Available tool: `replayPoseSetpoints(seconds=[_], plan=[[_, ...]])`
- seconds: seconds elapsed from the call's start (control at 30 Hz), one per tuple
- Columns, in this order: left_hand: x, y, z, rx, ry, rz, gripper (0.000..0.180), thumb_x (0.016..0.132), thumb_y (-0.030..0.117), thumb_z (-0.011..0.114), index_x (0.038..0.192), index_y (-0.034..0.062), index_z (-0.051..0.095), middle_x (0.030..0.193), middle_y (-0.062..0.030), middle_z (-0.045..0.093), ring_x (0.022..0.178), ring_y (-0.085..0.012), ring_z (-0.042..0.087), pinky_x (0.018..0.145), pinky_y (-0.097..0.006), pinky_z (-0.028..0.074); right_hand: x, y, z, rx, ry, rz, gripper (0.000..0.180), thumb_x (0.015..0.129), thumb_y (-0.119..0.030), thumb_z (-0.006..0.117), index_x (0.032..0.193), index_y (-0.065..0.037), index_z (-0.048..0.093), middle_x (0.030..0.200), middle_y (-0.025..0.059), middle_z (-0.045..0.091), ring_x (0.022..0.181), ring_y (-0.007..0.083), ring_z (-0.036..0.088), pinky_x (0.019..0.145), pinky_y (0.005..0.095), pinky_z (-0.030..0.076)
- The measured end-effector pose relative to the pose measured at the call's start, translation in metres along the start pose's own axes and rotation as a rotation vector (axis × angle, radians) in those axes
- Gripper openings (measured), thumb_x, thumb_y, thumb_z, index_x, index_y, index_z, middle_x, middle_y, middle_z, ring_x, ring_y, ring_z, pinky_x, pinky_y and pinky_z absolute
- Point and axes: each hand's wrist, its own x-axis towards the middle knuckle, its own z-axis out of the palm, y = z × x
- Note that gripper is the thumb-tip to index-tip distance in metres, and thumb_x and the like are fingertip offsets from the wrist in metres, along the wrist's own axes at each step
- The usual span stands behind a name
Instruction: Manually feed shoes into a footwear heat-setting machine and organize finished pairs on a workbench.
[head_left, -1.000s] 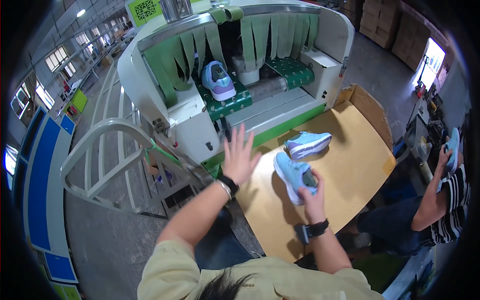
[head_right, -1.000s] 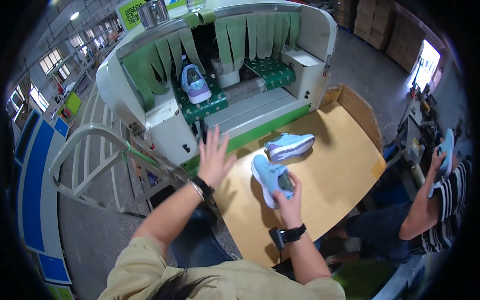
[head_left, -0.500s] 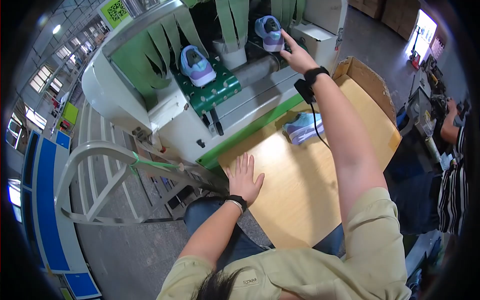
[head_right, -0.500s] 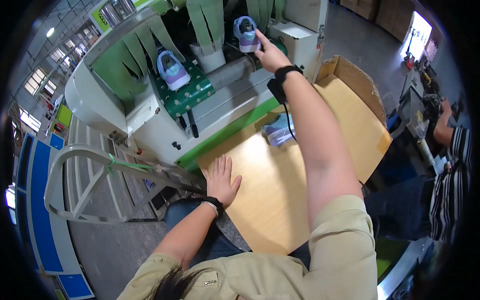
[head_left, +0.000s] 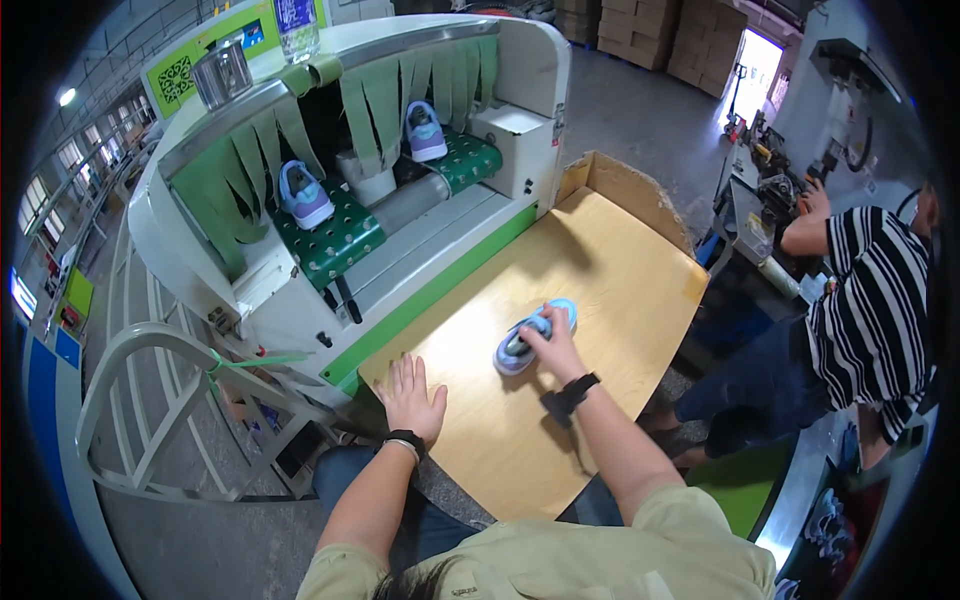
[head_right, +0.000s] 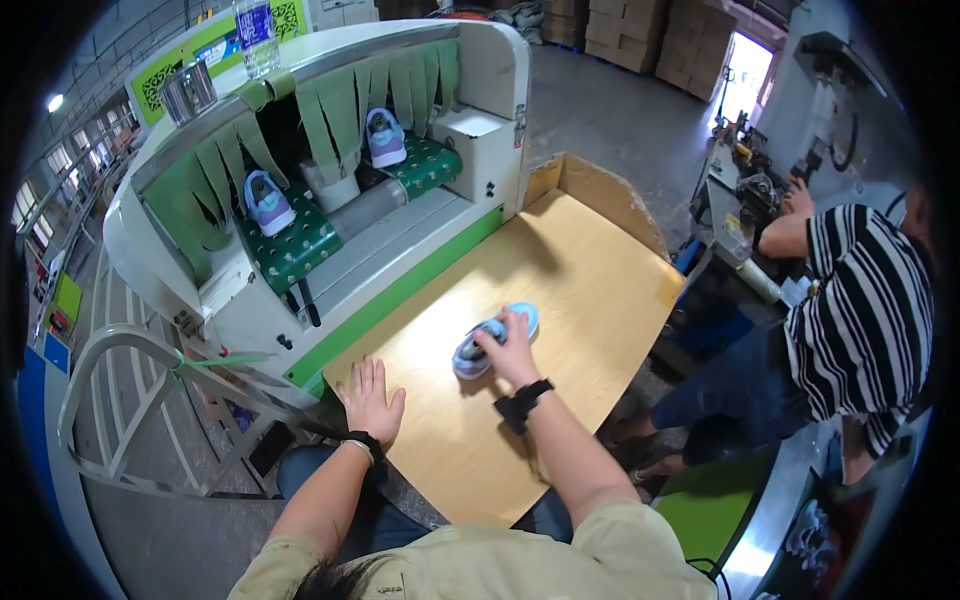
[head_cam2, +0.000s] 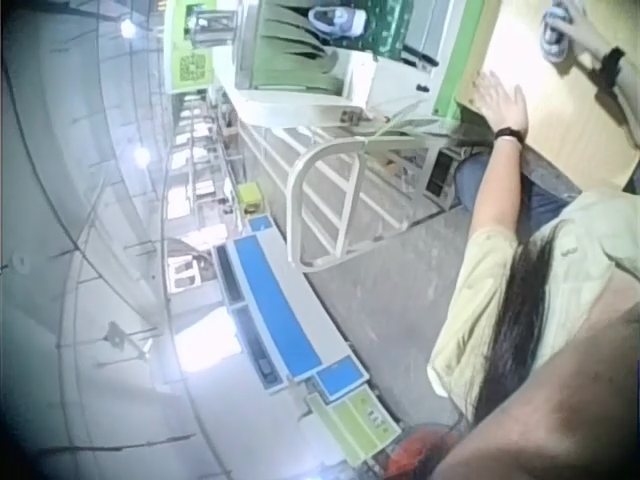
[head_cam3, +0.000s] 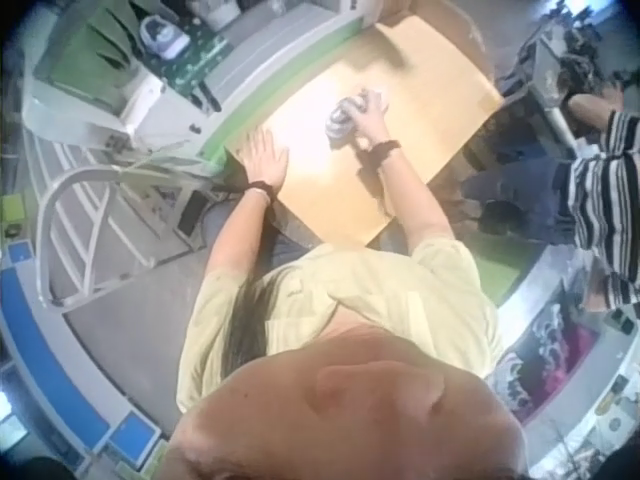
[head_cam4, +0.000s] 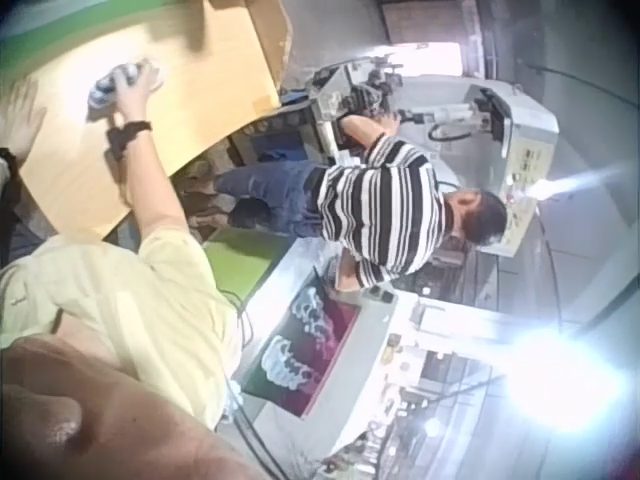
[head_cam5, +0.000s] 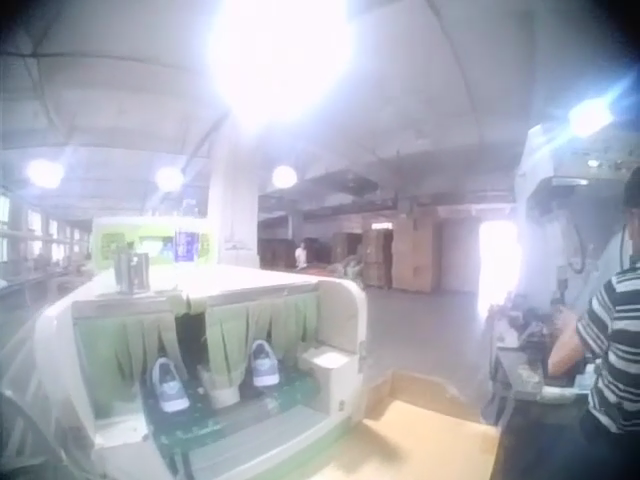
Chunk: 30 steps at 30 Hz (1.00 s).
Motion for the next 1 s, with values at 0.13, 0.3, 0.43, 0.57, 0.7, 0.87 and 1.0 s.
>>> replayPoseSetpoints(seconds=[0.13,0.3,0.43,0.57,0.7,0.87,1.0], plan=[[-0.003,0.002,0.001,0.010,0.027,-0.008,0.062,0.097,0.037,0.046,0.150,0.0072,0.034,0.159,-0.0126,0.027,0.149,-0.0297,0.021,0.118,-0.059,0.010,-0.042,-0.032,0.034,0.136,-0.113,0.004,0.045,0.081,-0.024,0.075,0.117,-0.006,0.054,0.153,0.0298,0.031,0.147,0.0468,0.015,0.119,0.0465,0.017],[-0.006,-0.014,0.021,-0.139,0.138,-0.049,0.051,0.098,0.022,0.043,0.146,0.0058,0.040,0.155,-0.0135,0.035,0.146,-0.0293,0.027,0.120,-0.054,0.013,-0.085,-0.072,0.082,0.392,-0.516,-0.030,0.058,0.082,-0.016,0.072,0.136,-0.015,0.050,0.158,0.0297,0.020,0.149,0.0401,0.016,0.118,0.0418,0.021],[-0.008,-0.013,0.021,-0.160,0.172,-0.030,0.044,0.097,0.017,0.043,0.139,0.0041,0.048,0.151,-0.0143,0.041,0.144,-0.0306,0.030,0.120,-0.053,0.013,-0.099,-0.089,0.087,0.284,-0.449,-0.091,0.067,0.079,-0.015,0.073,0.140,-0.013,0.045,0.155,0.0311,0.023,0.148,0.0409,0.020,0.118,0.0427,0.023],[-0.007,-0.011,0.014,-0.224,0.135,-0.056,0.046,0.097,0.019,0.046,0.140,0.0038,0.046,0.151,-0.0158,0.040,0.144,-0.0326,0.029,0.119,-0.053,0.014,-0.091,-0.077,0.079,0.366,-0.546,-0.091,0.073,0.077,-0.015,0.074,0.142,-0.012,0.042,0.154,0.0283,0.025,0.149,0.0398,0.015,0.118,0.0453,0.023],[-0.012,-0.002,0.011,-0.247,0.181,-0.166,0.057,0.094,0.022,0.053,0.146,0.0035,0.036,0.153,-0.0199,0.033,0.146,-0.0352,0.025,0.119,-0.053,0.013,-0.092,-0.077,0.084,0.331,-0.514,-0.090,0.073,0.076,-0.014,0.073,0.142,-0.013,0.042,0.154,0.0273,0.025,0.149,0.0392,0.015,0.117,0.0459,0.023],[-0.014,-0.014,0.025,-0.603,0.426,-0.492,0.083,0.093,0.023,0.063,0.154,0.0018,0.012,0.154,-0.0287,0.025,0.145,-0.0413,0.023,0.118,-0.048,0.017,-0.095,-0.083,0.085,0.316,-0.503,-0.080,0.071,0.076,-0.013,0.071,0.141,-0.013,0.043,0.153,0.0265,0.026,0.148,0.0396,0.018,0.117,0.0457,0.024],[-0.014,-0.025,0.040,-0.788,0.348,-0.517,0.087,0.096,0.023,0.061,0.154,-0.0021,0.002,0.151,-0.0344,0.024,0.139,-0.0451,0.030,0.115,-0.044,0.026,-0.096,-0.077,0.084,0.303,-0.488,-0.083,0.070,0.076,-0.012,0.071,0.140,-0.013,0.043,0.153,0.0267,0.027,0.147,0.0401,0.020,0.117,0.0458,0.024]])
